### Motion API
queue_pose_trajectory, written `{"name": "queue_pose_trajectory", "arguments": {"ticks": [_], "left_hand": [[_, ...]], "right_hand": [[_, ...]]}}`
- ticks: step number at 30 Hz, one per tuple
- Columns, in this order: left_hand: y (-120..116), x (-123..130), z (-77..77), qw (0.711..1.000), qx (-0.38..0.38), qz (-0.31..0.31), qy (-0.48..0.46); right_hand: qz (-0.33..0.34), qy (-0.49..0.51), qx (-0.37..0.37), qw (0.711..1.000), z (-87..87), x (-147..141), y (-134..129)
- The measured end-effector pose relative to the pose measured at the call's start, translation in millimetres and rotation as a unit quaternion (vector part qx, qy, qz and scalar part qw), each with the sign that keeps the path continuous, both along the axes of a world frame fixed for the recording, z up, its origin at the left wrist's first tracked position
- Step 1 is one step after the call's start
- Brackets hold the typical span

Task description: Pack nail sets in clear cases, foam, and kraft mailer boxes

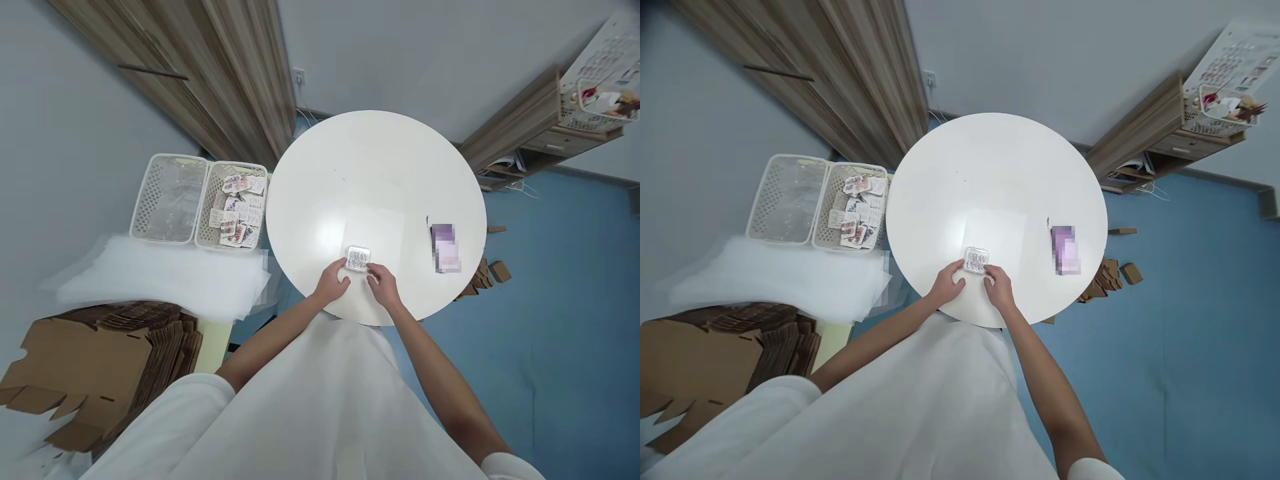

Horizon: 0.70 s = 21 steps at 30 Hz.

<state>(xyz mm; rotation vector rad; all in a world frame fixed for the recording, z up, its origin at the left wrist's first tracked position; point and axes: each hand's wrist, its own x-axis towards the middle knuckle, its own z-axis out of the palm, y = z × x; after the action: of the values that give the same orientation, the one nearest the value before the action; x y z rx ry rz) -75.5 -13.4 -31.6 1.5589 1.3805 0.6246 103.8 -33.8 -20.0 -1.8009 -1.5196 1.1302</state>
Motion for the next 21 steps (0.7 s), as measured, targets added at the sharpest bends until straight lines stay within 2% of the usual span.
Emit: {"name": "queue_pose_trajectory", "arguments": {"ticks": [4, 9, 16, 21], "left_hand": [[-22, 26, -2.8, 0.999, -0.012, -0.019, 0.045], [-37, 41, -8.0, 0.995, -0.017, -0.008, 0.099], [-48, 44, -14.3, 0.991, -0.006, -0.026, 0.128], [-44, 34, -18.1, 0.984, 0.052, -0.065, 0.157]], "right_hand": [[0.026, -0.008, -0.002, 1.000, -7.8, 28, -23], [0.064, -0.010, 0.009, 0.998, -20.3, 41, -33], [0.087, -0.035, 0.012, 0.996, -31.7, 43, -34], [0.081, -0.104, 0.049, 0.990, -35.0, 42, -45]]}}
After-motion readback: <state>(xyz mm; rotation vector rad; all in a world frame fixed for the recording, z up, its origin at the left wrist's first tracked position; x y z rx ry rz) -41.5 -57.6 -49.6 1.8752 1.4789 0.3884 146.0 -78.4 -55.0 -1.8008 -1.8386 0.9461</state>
